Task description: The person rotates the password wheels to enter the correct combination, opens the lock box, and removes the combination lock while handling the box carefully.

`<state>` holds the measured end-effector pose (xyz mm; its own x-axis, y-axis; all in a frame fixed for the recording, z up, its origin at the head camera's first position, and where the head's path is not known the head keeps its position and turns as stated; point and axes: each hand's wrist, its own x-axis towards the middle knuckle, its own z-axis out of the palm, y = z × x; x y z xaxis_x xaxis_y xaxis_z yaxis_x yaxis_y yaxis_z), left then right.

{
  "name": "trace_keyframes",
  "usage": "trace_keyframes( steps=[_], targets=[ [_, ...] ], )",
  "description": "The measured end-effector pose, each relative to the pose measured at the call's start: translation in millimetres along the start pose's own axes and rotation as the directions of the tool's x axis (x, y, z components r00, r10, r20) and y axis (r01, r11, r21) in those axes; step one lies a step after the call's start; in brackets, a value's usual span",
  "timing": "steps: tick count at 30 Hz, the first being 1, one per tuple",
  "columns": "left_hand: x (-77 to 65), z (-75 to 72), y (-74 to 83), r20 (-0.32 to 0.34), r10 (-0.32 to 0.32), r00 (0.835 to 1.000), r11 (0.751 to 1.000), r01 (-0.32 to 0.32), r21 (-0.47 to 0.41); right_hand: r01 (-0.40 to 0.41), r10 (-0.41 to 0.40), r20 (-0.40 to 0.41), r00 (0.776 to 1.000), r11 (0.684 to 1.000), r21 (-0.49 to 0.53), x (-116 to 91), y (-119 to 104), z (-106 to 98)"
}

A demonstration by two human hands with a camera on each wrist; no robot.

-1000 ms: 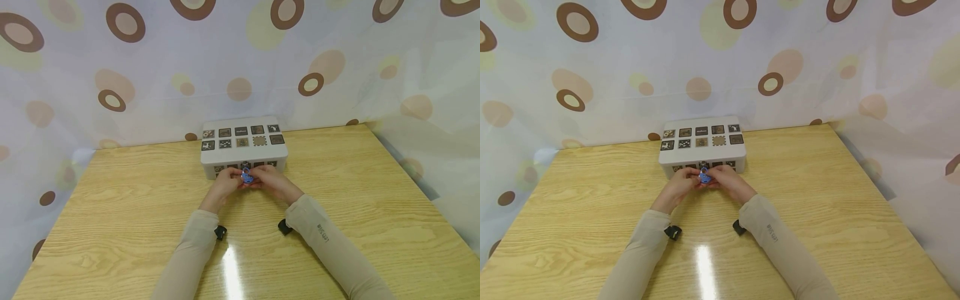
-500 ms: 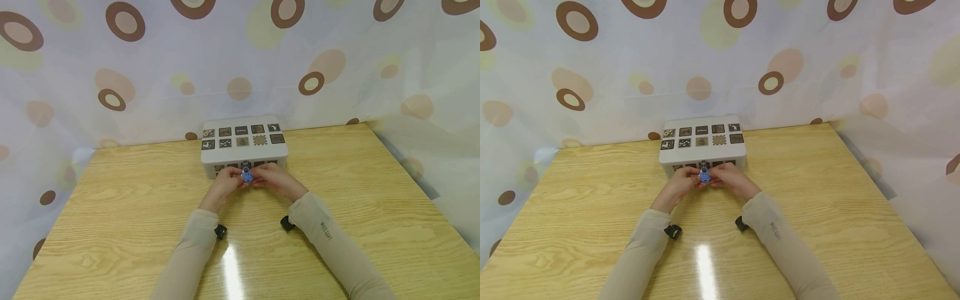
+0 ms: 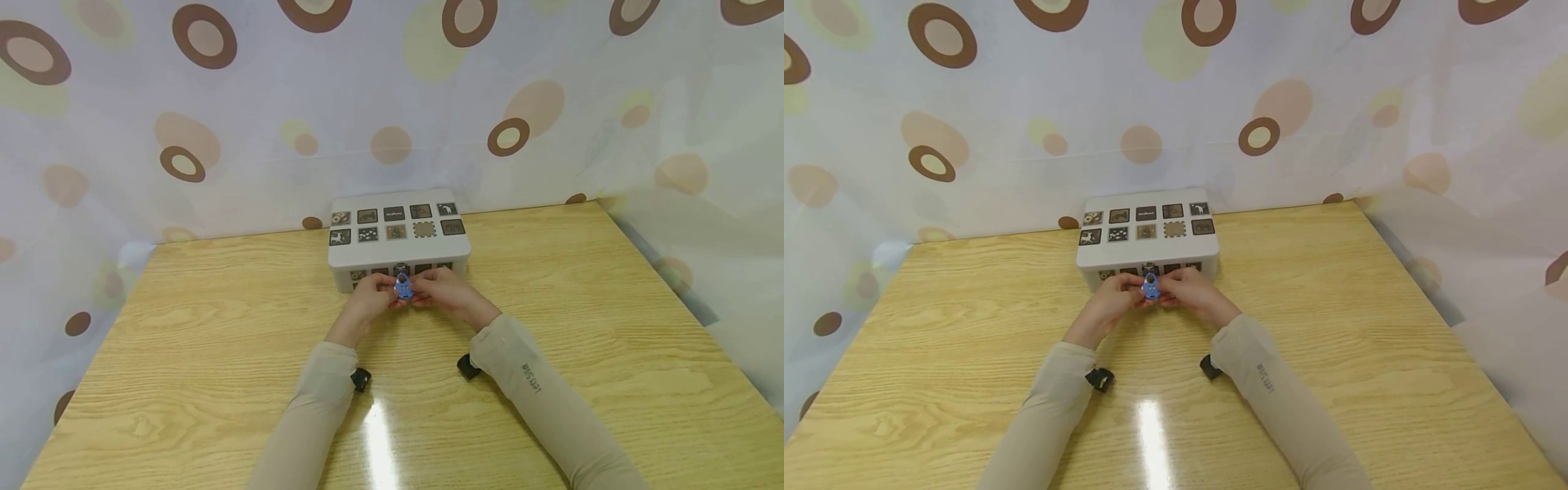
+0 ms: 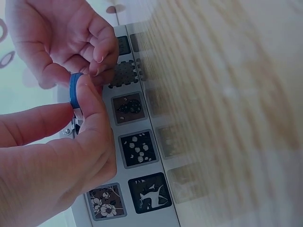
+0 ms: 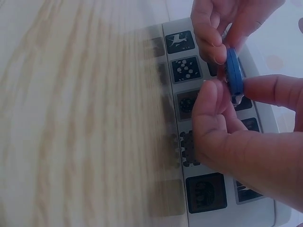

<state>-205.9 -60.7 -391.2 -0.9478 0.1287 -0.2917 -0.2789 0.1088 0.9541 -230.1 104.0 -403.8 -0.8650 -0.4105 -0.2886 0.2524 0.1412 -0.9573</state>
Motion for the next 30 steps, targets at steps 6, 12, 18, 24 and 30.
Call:
trace_keyframes(
  steps=[6, 12, 18, 24, 30],
  targets=[
    [0.3, 0.4, -1.1, 0.000, 0.010, 1.000, 1.000, -0.010, -0.006, -0.004, 0.004, -0.003, 1.000, 1.000, 0.017, 0.9, 0.3, 0.8],
    [0.2, 0.5, -1.3, 0.000, 0.021, 1.000, 1.000, -0.021, -0.013, -0.007, 0.007, -0.002, 1.000, 1.000, 0.018, 1.8, 0.1, 1.7],
    [0.8, 0.2, -0.9, -0.002, 0.012, 1.000, 1.000, -0.012, -0.011, 0.001, -0.001, -0.015, 1.000, 1.000, 0.002, 1.7, -0.1, 1.3],
    [2.3, 0.3, -2.1, 0.001, 0.004, 1.000, 1.000, -0.004, -0.010, 0.010, -0.010, -0.019, 1.000, 1.000, -0.018, 2.0, 1.4, -0.9],
    [1.9, 0.3, -2.7, 0.002, 0.007, 1.000, 1.000, -0.007, -0.005, 0.003, -0.004, -0.021, 1.000, 1.000, -0.021, 0.5, 1.1, -0.7]
  ],
)
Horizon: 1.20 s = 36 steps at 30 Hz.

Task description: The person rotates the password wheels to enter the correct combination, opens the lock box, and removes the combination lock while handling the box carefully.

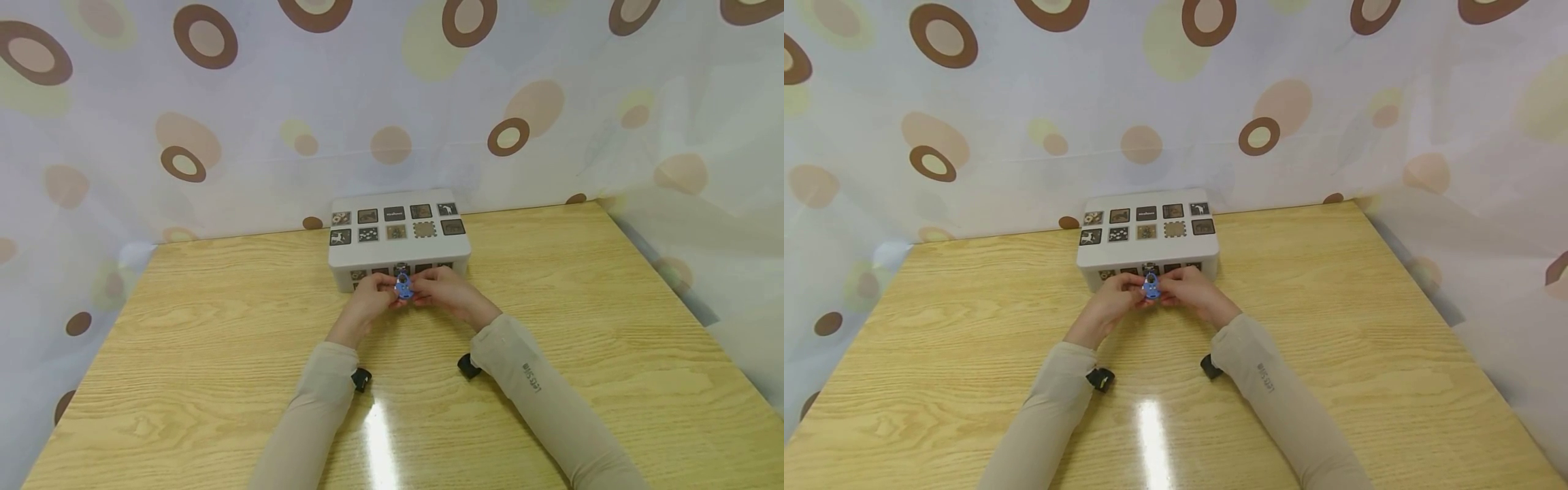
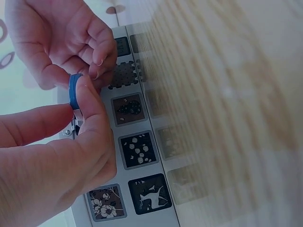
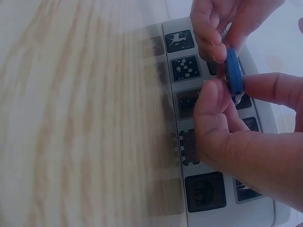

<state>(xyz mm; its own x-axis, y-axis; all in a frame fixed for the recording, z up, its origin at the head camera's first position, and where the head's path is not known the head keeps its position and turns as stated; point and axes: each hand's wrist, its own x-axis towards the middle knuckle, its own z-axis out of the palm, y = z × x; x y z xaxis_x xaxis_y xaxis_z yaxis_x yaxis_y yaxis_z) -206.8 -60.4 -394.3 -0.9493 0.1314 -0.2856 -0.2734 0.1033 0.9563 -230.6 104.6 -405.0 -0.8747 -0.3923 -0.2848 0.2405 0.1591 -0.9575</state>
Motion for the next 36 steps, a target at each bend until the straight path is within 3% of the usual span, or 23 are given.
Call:
trace_keyframes(
  steps=[16, 36],
  targets=[
    [0.3, 0.0, -1.5, -0.006, 0.002, 1.000, 1.000, -0.002, 0.011, -0.017, 0.018, -0.005, 1.000, 0.998, 0.066, 2.2, 0.3, 1.1],
    [-0.4, 0.8, 0.4, -0.013, -0.001, 1.000, 1.000, 0.001, 0.007, -0.016, 0.016, 0.000, 1.000, 0.999, 0.036, 3.3, 1.5, -1.2]
  ],
)
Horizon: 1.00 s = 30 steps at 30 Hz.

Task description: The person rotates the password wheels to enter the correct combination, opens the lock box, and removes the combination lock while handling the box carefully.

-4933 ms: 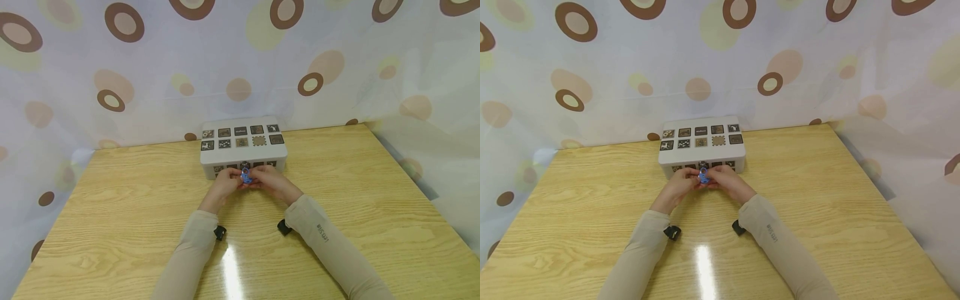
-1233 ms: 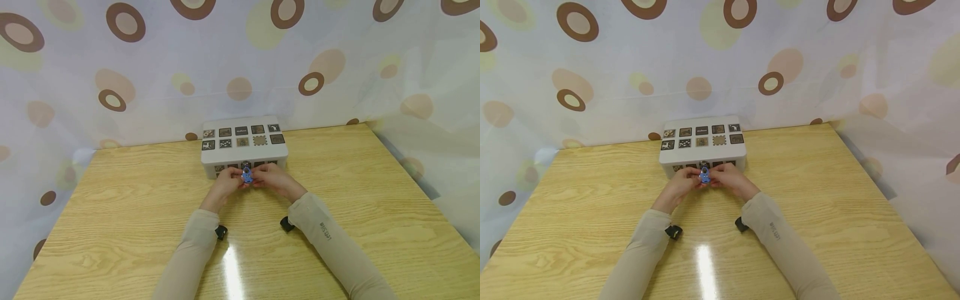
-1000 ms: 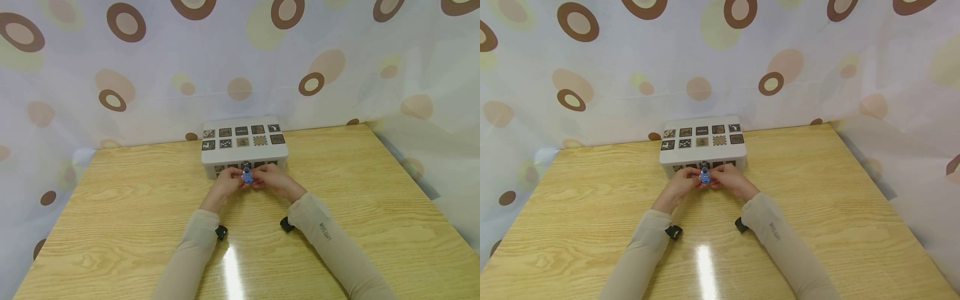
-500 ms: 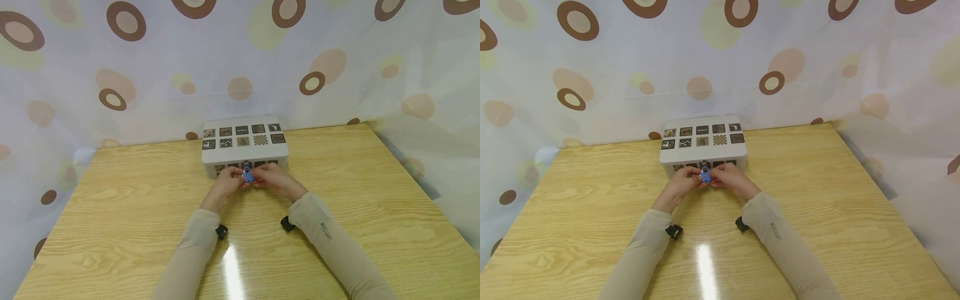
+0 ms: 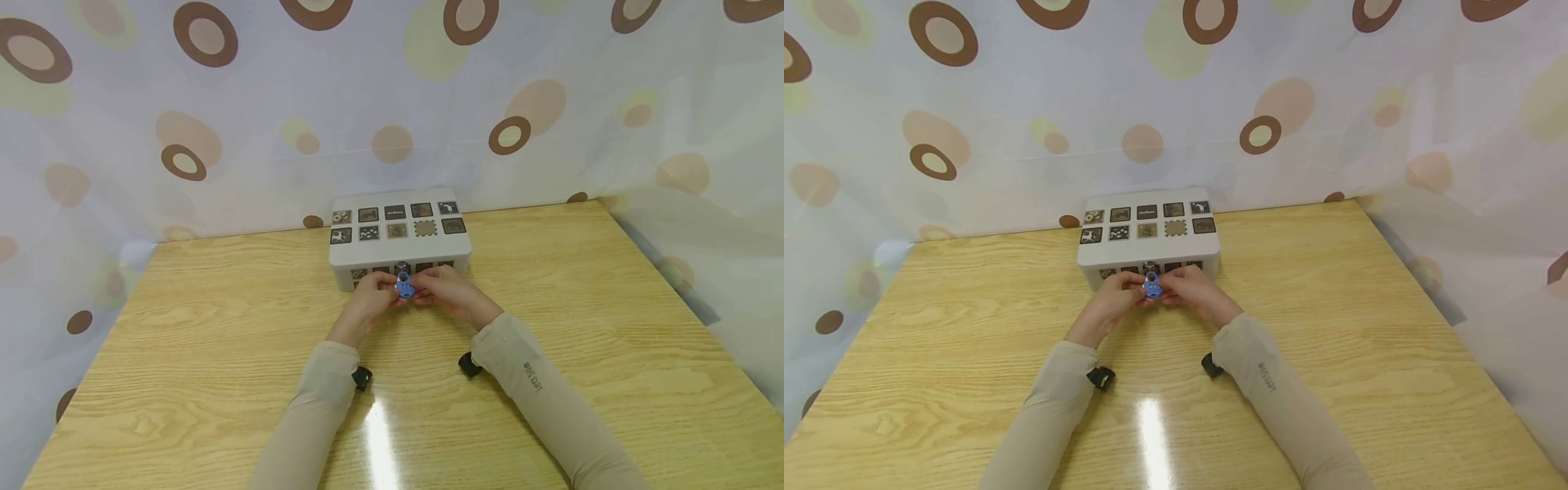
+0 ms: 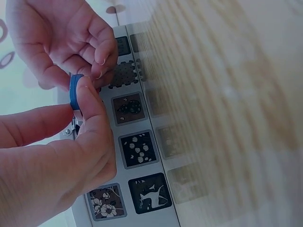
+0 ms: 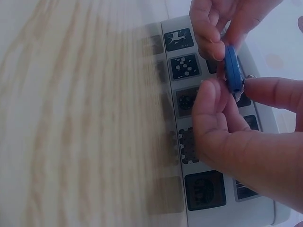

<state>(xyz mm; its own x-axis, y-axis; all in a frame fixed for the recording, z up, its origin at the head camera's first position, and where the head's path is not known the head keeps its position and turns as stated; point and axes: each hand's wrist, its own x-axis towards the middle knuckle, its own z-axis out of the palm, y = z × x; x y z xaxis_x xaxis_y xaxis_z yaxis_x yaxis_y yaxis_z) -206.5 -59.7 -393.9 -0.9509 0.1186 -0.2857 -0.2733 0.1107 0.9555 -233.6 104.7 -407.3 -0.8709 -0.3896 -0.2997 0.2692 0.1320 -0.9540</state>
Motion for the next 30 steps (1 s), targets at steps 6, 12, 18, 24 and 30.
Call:
trace_keyframes(
  steps=[6, 12, 18, 24, 30],
  targets=[
    [0.7, 0.2, -0.4, -0.003, 0.001, 1.000, 1.000, -0.001, -0.003, -0.005, 0.005, -0.001, 1.000, 1.000, 0.003, 0.8, 0.9, 0.4],
    [-1.0, -0.2, 1.3, 0.000, -0.008, 1.000, 1.000, 0.008, 0.005, -0.004, 0.004, -0.003, 1.000, 1.000, 0.004, -0.7, 0.9, 3.2],
    [-1.9, -0.2, 2.0, 0.004, -0.007, 1.000, 1.000, 0.007, 0.007, -0.009, 0.009, -0.001, 1.000, 1.000, 0.017, -0.5, 1.5, 4.5],
    [-1.3, 0.3, 0.7, -0.004, 0.001, 1.000, 1.000, -0.001, 0.007, -0.014, 0.014, -0.012, 1.000, 0.999, 0.040, 0.7, 1.3, 2.6],
    [-0.6, 1.1, 0.5, -0.004, -0.004, 1.000, 1.000, 0.004, -0.002, -0.012, 0.012, -0.012, 1.000, 0.999, 0.033, 1.2, 2.2, -0.3]
  ],
)
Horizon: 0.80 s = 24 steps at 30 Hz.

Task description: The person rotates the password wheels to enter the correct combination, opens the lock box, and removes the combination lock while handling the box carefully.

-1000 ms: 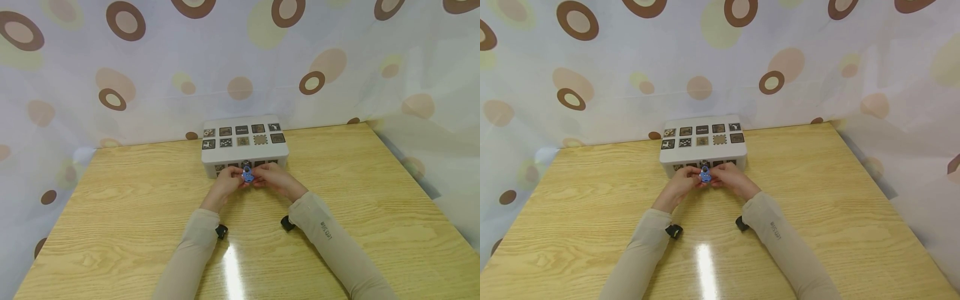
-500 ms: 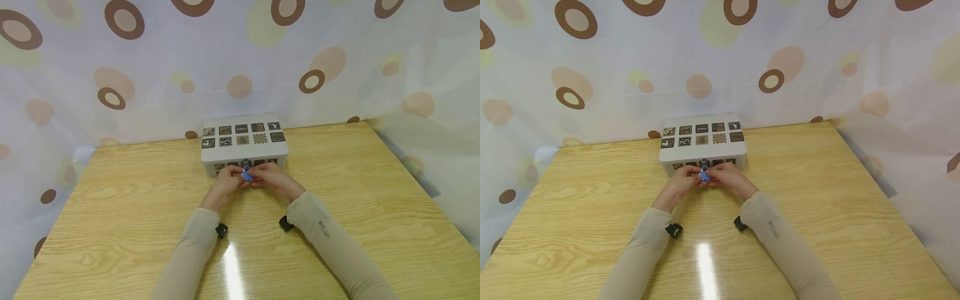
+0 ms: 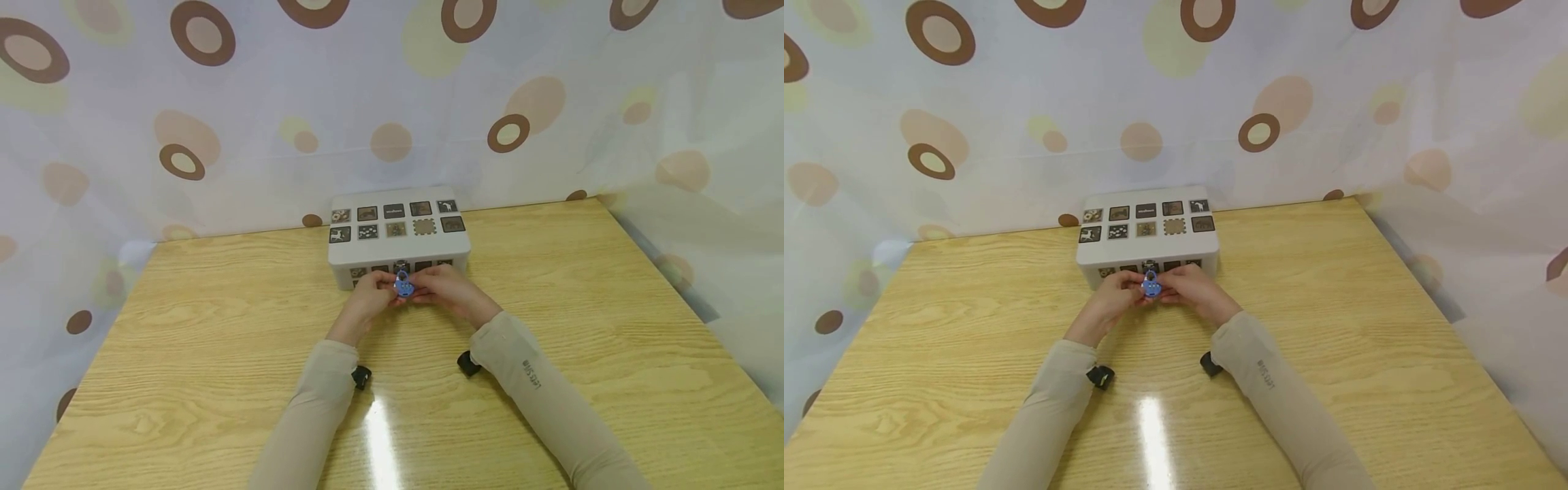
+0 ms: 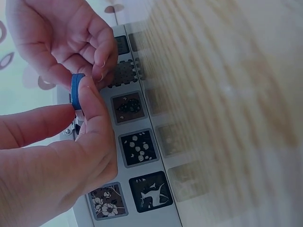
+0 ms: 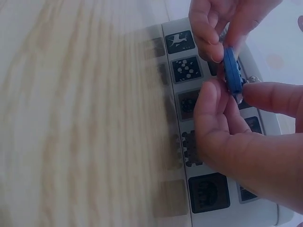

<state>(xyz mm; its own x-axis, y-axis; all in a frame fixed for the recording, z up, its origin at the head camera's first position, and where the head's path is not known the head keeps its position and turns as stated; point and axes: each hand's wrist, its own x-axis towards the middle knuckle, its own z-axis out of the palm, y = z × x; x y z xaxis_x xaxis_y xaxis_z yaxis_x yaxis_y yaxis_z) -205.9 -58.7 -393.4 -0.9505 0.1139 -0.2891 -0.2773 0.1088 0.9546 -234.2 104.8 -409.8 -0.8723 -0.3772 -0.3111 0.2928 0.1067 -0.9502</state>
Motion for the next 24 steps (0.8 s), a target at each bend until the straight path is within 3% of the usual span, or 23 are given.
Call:
trace_keyframes(
  steps=[12, 13, 15, 19, 20, 24],
  targets=[
    [-1.2, 0.0, 2.2, -0.015, 0.009, 1.000, 1.000, -0.008, 0.029, 0.022, -0.022, -0.021, 1.000, 0.999, 0.030, -2, 2, 4],
    [20.5, -4.4, -17.5, -0.001, 0.037, 0.999, 0.999, -0.037, 0.020, 0.017, -0.016, -0.023, 1.000, 0.999, 0.043, -1, 2, 4],
    [20.9, -5.7, -17.7, -0.001, 0.047, 0.999, 0.998, -0.047, 0.040, 0.007, -0.005, -0.024, 1.000, 0.998, 0.066, -1, 3, 5],
    [18.0, -7.5, -17.0, 0.007, 0.059, 0.998, 0.995, -0.059, 0.077, -0.005, 0.008, -0.023, 1.000, 0.995, 0.101, -1, 2, 7],
    [-3.5, -4.0, 2.2, -0.008, 0.041, 0.999, 0.993, -0.040, 0.114, -0.005, 0.007, -0.023, 1.000, 0.995, 0.103, -1, 2, 7],
    [-4.7, -5.7, 0.7, -0.006, 0.068, 0.998, 0.975, -0.065, 0.211, -0.003, 0.005, -0.025, 1.000, 0.994, 0.108, -2, 2, 8]
  ],
)
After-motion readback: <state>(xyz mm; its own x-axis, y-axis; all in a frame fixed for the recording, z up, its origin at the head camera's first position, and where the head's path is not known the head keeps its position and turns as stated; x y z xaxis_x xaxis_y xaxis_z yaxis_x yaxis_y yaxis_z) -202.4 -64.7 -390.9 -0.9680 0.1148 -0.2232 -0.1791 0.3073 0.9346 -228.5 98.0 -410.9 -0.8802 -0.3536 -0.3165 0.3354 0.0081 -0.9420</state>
